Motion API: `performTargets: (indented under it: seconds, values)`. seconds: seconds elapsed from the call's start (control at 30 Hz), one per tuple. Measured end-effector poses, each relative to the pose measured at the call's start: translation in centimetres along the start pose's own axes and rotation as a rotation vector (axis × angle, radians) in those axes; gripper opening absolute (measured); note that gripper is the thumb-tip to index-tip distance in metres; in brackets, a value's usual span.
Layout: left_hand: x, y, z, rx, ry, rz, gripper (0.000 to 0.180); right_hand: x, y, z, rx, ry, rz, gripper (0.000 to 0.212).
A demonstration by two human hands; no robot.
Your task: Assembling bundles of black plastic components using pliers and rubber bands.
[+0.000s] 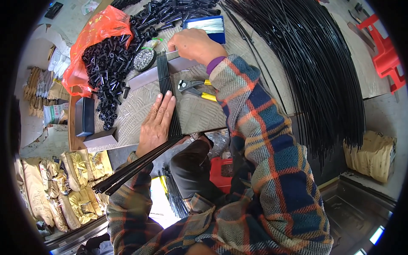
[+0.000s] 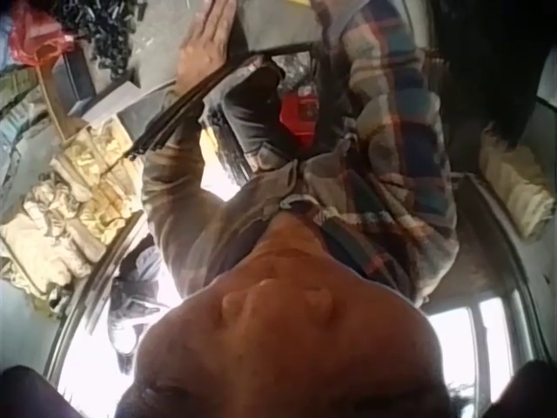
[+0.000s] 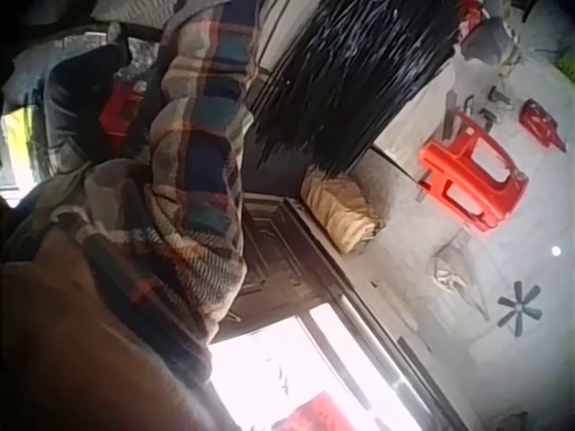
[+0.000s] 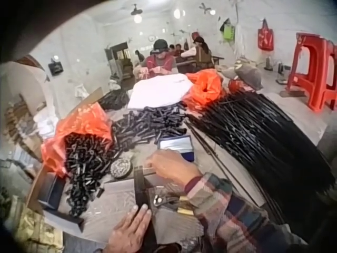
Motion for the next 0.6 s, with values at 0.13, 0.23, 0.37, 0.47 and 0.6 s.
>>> performTargets:
  seconds: [0.13,0.23,0.37,0.47,0.6]
  values:
    - [0.0,-0.1,-0.4,-0.016,-0.034,-0.021,0.055,0.1,0.2,0.1,-0.011,0.005,0.008,0.024]
    - [0.1,-0.3,-0.2,-0.007,-0.008,-0.018,0.054,0.3,0.4,0.3,-0.016,0.008,-0.007,0.022]
    - [-0.2,0.0,-0.5,-0.014,-0.044,-0.018,0.056,-0.1,0.7,0.8,-0.083,-0.079,-0.083,0.019]
    - [-0.2,-0.1,-0.6,-0.017,-0.075,-0.024,0.061,0.1,0.7,1.1,-0.159,-0.119,-0.152,0.017]
    - [0.3,-0.3,-0.1,0.005,0.005,-0.008,0.064,0.9,0.7,0.7,-0.154,-0.123,-0.207,0.011]
Point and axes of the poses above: each hand's wrist, its own y-axis towards the middle knuckle, its own z-axis out of the palm, x = y × z, the point moved 6 cm from there along y, towards the middle knuckle, and after that the axes turned 1 degree about x, right-handed, at the moved point
